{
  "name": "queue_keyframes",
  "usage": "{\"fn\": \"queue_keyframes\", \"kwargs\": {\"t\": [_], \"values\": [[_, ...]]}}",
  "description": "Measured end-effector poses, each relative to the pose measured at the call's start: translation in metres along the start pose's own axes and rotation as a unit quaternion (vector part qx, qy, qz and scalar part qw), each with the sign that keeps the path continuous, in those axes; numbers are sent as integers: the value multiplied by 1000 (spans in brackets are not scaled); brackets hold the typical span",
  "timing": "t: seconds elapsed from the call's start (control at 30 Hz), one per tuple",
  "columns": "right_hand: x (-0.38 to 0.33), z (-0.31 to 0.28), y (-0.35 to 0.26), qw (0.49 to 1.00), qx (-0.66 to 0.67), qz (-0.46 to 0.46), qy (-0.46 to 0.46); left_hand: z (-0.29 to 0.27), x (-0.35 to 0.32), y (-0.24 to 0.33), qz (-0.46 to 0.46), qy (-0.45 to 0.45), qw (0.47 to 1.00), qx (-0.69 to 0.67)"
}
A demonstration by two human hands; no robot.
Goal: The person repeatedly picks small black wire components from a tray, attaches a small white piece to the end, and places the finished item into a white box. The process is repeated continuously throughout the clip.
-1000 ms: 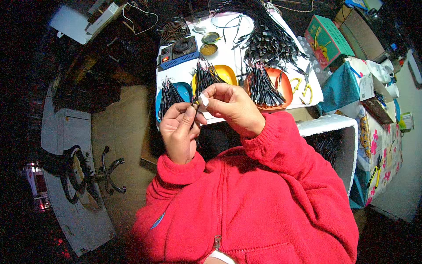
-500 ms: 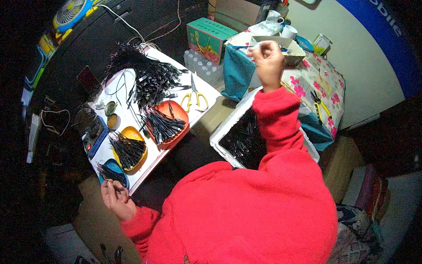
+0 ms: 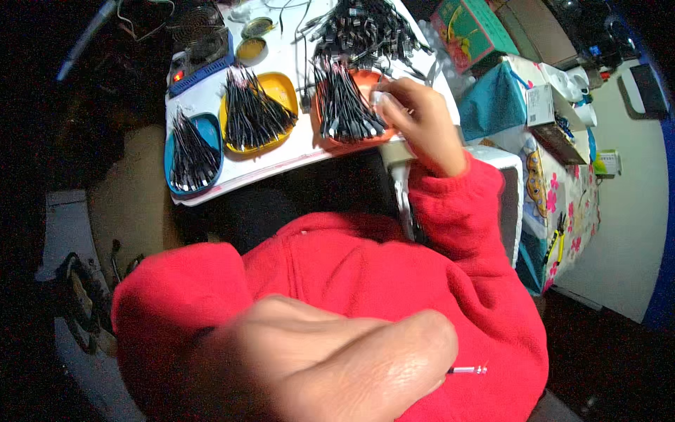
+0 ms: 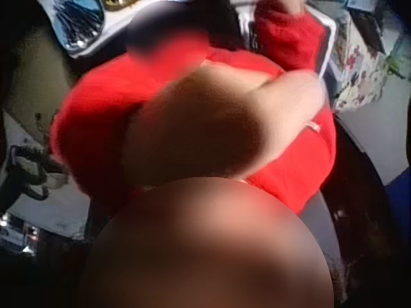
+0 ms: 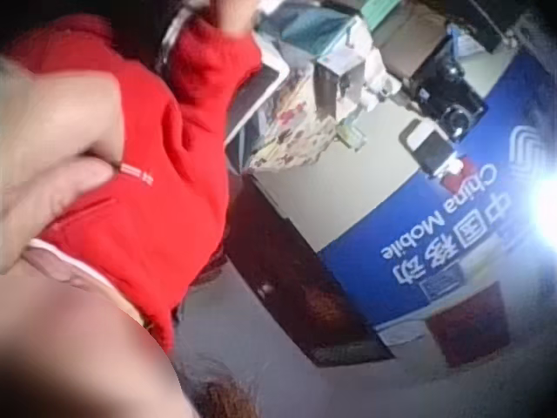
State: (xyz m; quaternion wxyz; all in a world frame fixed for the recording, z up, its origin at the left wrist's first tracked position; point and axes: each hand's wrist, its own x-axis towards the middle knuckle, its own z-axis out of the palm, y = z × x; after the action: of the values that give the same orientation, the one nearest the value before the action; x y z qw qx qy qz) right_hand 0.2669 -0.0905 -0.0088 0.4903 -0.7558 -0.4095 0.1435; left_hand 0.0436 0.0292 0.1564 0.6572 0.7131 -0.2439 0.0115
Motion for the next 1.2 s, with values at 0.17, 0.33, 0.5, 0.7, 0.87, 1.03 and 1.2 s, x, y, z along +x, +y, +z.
{"fn": "queue_keyframes", "kwargs": {"t": [0.17, 0.33, 0.5, 0.7, 0.87, 1.03, 1.2], "values": [[66, 108, -19, 978, -183, -53, -89, -2, 5, -3, 45, -13, 999, -27], [112, 155, -15, 945, -315, -33, -87, -9, -3, -11, 58, 4, 996, -70], [113, 175, -6, 941, -324, -13, -93, -25, -26, -21, 23, 73, 990, -117], [112, 156, -21, 971, -236, -14, -41, -63, -77, -76, -152, 372, 892, -205], [71, 135, -61, 998, -54, -20, -35, -86, -100, -125, -113, 591, 767, -223], [16, 130, -99, 986, 130, 14, -104, -74, -97, -133, -31, 581, 765, -277], [-2, 124, -107, 991, 92, -28, -91, -57, -89, -128, -45, 552, 774, -307]]}}
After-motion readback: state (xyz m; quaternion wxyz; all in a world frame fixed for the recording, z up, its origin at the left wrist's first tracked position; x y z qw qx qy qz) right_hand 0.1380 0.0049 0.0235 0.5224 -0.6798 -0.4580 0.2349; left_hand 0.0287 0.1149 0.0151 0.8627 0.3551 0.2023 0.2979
